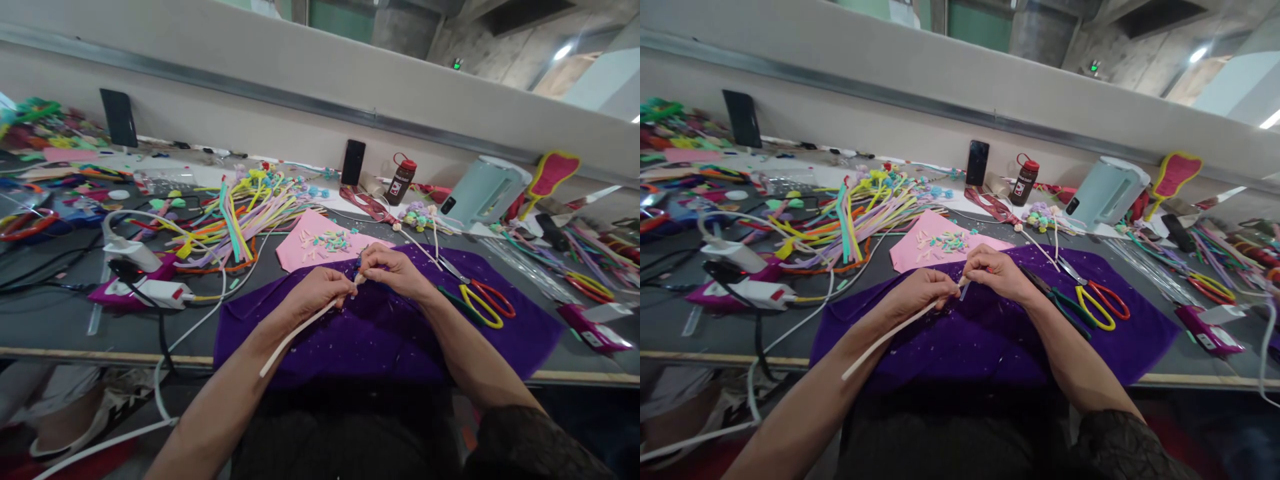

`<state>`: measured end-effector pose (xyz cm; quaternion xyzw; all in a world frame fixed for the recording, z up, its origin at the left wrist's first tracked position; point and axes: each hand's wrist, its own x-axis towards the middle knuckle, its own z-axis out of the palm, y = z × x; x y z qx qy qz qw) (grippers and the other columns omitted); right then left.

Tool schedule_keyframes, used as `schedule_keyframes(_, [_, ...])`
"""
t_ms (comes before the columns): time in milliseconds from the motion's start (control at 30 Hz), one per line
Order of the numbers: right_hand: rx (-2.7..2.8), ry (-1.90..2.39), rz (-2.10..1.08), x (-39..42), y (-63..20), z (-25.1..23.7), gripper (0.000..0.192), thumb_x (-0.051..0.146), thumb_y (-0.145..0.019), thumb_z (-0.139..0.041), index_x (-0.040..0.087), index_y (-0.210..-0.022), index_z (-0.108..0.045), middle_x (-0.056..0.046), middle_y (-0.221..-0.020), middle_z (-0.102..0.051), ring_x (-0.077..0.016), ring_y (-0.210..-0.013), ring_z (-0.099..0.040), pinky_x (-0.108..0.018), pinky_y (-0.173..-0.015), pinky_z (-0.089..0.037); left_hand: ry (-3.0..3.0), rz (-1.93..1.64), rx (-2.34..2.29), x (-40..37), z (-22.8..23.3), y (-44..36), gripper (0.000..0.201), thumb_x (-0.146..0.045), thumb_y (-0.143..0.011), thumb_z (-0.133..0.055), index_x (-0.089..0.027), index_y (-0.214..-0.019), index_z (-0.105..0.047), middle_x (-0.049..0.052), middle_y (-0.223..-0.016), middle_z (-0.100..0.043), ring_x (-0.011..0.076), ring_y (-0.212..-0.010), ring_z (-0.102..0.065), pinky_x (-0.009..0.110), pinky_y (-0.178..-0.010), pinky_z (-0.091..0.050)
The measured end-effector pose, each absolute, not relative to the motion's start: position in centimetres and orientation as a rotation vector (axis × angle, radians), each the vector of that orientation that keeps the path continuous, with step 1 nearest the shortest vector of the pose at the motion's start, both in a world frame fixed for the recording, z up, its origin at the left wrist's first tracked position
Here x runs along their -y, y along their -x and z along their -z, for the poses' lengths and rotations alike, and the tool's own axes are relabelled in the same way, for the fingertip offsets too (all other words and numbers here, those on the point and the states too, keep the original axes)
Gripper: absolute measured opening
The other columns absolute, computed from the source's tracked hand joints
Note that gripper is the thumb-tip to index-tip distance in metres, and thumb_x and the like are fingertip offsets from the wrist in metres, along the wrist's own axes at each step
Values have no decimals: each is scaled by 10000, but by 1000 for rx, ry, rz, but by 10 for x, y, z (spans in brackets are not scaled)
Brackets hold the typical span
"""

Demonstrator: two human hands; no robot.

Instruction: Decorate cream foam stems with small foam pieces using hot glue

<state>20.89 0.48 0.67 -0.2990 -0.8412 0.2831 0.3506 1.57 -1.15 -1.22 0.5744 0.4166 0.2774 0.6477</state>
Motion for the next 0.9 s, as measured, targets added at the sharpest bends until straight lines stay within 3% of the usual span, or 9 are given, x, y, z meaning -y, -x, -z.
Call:
schedule_keyframes(367, [2273, 784, -557, -4, -208, -7, 106, 225, -815, -536, 176, -760, -612, -39, -841, -525, -145, -819, -516, -283, -763, -414, -1325, -624, -948, 11, 11, -16, 147, -247, -655, -551, -121, -644, -627, -41, -398, -463, 44, -345, -311, 195, -393, -209])
schedule_keyframes(900, [2409, 802, -581, -1, -210, -13, 150, 231, -850, -486, 162, -772, -594, -44, -842, -517, -138, -818, -506, -267, -760, -401, -1415, -594, -974, 10, 12, -16, 165, -263, -651, -547, -128, -658, -641, -38, -413, -472, 51, -368, -325, 204, -415, -216])
